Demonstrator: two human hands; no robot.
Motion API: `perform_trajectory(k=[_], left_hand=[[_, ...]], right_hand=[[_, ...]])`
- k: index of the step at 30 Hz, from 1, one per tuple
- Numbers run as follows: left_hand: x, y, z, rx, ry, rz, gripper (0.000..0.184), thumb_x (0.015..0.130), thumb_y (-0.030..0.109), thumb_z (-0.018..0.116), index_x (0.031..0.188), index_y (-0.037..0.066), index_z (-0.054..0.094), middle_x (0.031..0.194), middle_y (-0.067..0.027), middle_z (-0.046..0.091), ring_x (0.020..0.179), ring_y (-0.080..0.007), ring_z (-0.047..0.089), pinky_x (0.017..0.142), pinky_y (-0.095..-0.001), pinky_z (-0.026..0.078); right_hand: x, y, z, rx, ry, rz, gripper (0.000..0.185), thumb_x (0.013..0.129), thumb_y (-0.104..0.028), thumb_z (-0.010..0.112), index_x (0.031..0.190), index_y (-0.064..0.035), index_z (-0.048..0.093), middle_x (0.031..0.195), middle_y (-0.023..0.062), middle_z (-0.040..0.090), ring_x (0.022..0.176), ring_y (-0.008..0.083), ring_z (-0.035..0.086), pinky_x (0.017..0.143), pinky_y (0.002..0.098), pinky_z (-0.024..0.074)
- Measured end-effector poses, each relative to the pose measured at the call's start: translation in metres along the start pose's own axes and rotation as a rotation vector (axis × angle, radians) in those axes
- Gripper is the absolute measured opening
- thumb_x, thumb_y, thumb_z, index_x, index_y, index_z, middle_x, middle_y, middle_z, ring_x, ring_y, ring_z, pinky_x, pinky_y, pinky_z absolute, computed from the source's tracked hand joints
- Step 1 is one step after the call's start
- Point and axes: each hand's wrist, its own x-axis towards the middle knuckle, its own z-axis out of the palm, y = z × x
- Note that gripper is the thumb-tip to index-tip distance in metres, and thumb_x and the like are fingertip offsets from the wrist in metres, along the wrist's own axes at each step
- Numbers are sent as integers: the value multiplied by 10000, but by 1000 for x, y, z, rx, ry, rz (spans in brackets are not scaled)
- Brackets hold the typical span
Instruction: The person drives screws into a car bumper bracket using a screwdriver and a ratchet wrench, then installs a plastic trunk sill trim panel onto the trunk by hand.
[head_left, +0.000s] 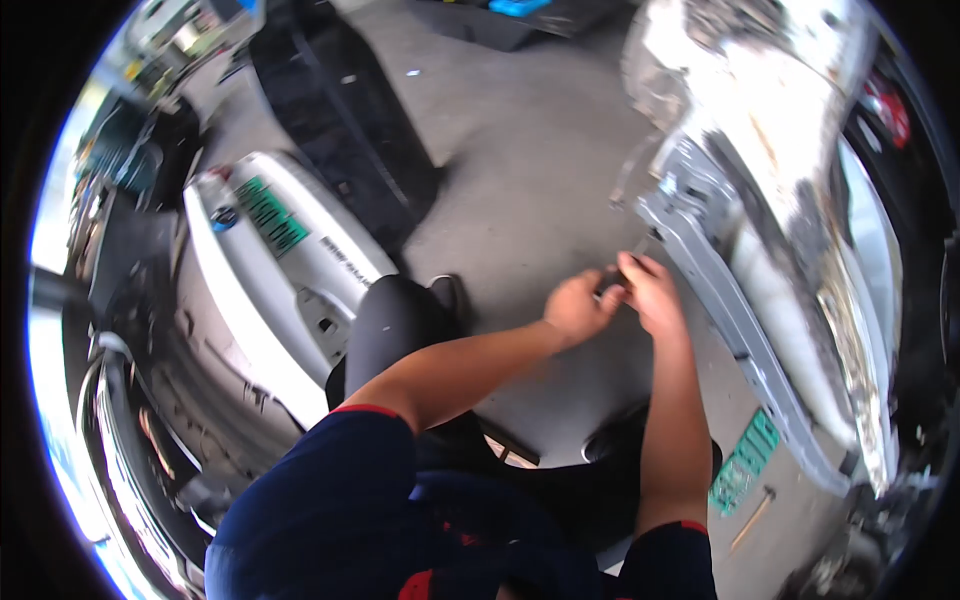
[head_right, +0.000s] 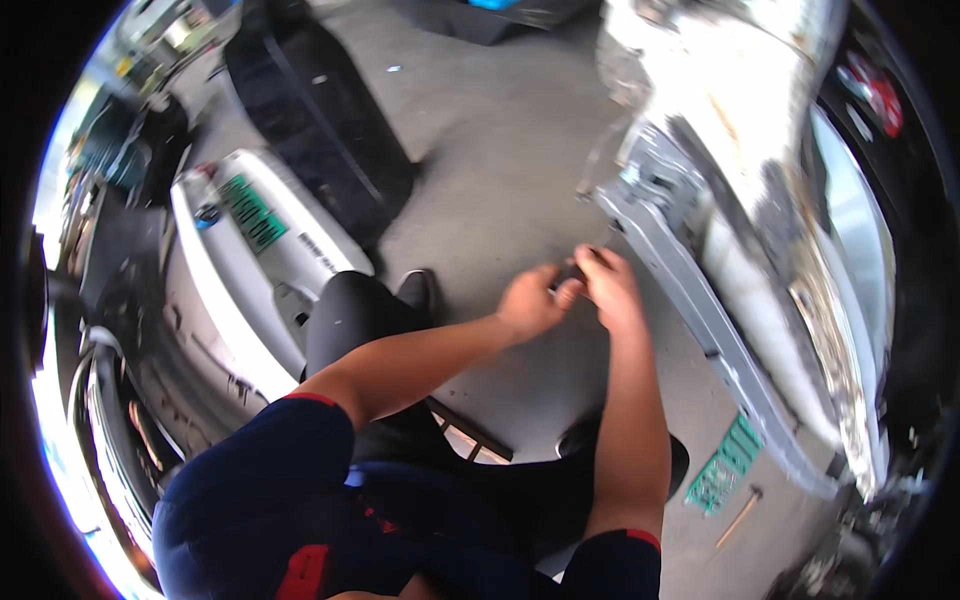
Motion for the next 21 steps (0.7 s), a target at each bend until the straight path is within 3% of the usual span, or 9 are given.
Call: perform_trajectory(k=[2,5,6,8,11,14,15,19,21], left_hand=[[7,7,-12,177,-8,92,338,916,381,739,923,57,642,831,-218,714,785,-462,700,702,-547,551],[9,5,-6,294,74,209,350,903,364,760,920,61,586,853,-196,691,806,-429,671,717,-493,535],[8,6,-6,197,-7,63,308,906,338,741,945,73,590,898,-167,692,851,-377,672,851,-517,488],[8,17,-14,20,-150,-150,314,978,376,642,935,72,575,912,-143,687,851,-311,666,860,-477,494],[13,5,2,-827,-310,-626,407,1044,453,508,914,70,556,897,-111,676,854,-244,651,836,-407,510],[10,1,3,-1010,-544,-698,518,1086,509,342,1074,82,634,922,-88,665,893,-220,643,792,-384,531],[12,-8,8,-1037,-511,-656,442,1086,463,420,1076,81,641,896,-76,668,855,-222,654,785,-393,535],[5,15,-4,39,-252,-137,340,1027,377,612,968,44,646,771,-102,665,711,-292,668,755,-443,535],[8,4,-1,313,-80,149,362,999,388,648,940,31,635,760,-134,665,698,-321,660,738,-436,534]], right_hand=[[1,4,4,-262,28,-132,322,1002,-359,711,970,-39,699,838,-2,630,706,93,586,602,268,498],[-3,0,12,-120,132,-58,347,991,-345,728,929,-5,694,816,28,650,679,115,612,608,293,521],[0,2,12,-69,138,-54,358,984,-341,740,927,9,692,820,41,658,682,123,625,616,305,532],[-8,-1,9,49,68,-20,332,998,-302,725,963,26,690,845,65,682,709,150,658,652,331,555],[-6,1,4,197,7,-1,275,1022,-252,688,941,12,688,886,76,703,731,161,661,700,351,557],[-7,3,-1,327,-80,-13,251,1042,-225,652,933,-1,684,898,80,706,755,168,672,704,364,558],[-6,4,-2,308,-36,-16,279,1031,-253,665,912,-2,681,882,85,706,757,168,673,704,362,555],[4,1,1,-101,117,-39,404,972,-372,723,852,12,686,816,112,709,762,175,679,699,355,543],[11,11,2,-306,206,-117,517,888,-460,789,850,49,705,758,124,699,730,180,667,678,363,535]])
